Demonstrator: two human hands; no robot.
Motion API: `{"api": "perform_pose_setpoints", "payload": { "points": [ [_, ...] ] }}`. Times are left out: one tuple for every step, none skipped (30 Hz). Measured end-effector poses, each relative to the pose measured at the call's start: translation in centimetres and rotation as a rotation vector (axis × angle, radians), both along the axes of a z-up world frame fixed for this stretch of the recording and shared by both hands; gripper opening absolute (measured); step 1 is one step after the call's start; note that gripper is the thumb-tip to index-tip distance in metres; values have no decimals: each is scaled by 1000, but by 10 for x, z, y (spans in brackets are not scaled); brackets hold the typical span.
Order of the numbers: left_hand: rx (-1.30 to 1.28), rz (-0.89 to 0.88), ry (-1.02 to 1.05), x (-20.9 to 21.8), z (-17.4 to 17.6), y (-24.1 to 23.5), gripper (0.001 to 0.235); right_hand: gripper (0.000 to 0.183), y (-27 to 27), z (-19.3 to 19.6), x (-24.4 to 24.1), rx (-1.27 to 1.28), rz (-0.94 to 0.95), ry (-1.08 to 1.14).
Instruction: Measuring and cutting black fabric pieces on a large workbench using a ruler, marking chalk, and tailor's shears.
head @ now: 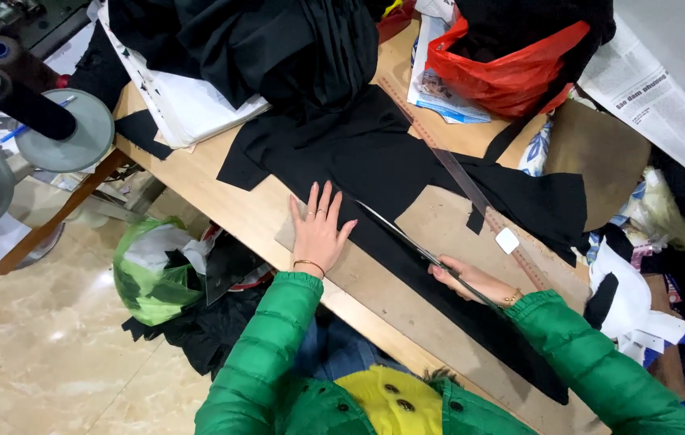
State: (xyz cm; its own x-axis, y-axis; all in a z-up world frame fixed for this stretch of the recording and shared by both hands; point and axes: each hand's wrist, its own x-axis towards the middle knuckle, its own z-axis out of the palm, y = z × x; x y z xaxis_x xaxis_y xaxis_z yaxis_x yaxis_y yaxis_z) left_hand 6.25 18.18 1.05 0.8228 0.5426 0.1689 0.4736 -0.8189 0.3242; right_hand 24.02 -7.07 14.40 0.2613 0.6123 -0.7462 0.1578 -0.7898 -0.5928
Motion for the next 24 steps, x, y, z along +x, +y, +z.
{"api": "perform_pose_setpoints", "payload": {
  "points": [
    [0,0,0,0,-1,0,65,47,3,-2,0,0,0,0],
    [8,4,-11,0,-1,1,65,49,5,-3,0,5,16,-24],
    [16,8,-22,0,-2,1,65,52,8,-5,0,10,32,-48],
    [17,9,-21,0,-3,1,65,52,4,-24,6,10,33,-47],
    [17,16,-31,0,-4,1,64,55,-1,-42,12,5,65,-78],
    [17,23,-41,0,-6,2,64,59,-5,-61,18,-1,97,-110],
    [17,23,-41,0,-6,2,64,59,-2,-59,16,-1,97,-110],
    [14,24,-43,0,-6,2,64,58,1,-56,14,-25,117,-140],
    [11,26,-46,0,-6,2,63,58,5,-54,13,-49,136,-170],
    [10,27,-47,0,-5,2,63,58,6,-49,10,-49,137,-171],
    [-2,26,-34,0,-4,2,63,58,8,-45,8,-60,126,-191],
    [-14,25,-21,0,-3,2,63,58,9,-40,6,-71,115,-212],
    [-15,27,-21,0,-3,2,63,58,9,-41,6,-72,116,-212],
    [-18,28,-13,0,-2,2,63,57,8,-43,6,-74,111,-220],
    [-20,30,-6,0,-1,3,62,56,8,-44,6,-75,105,-230],
    [-20,31,-7,1,-1,3,62,56,5,-52,10,-75,106,-231],
    [-16,31,-8,1,-2,2,62,53,1,-60,13,-69,79,-213],
    [-11,30,-9,0,-2,2,62,52,-2,-68,16,-63,52,-196],
    [-11,31,-8,0,-3,2,62,52,0,-58,11,-63,53,-195],
    [-13,31,-6,0,-3,2,63,50,2,-48,7,-62,37,-165],
    [-13,29,-6,1,-4,2,63,49,4,-37,2,-60,21,-135],
    [-12,30,-6,1,-3,3,63,49,5,-40,4,-59,22,-136],
    [-22,39,-4,0,-3,3,63,50,5,-43,6,-65,27,-134],
    [-32,48,-1,0,-2,3,63,51,6,-45,8,-71,32,-133]
  ]
}}
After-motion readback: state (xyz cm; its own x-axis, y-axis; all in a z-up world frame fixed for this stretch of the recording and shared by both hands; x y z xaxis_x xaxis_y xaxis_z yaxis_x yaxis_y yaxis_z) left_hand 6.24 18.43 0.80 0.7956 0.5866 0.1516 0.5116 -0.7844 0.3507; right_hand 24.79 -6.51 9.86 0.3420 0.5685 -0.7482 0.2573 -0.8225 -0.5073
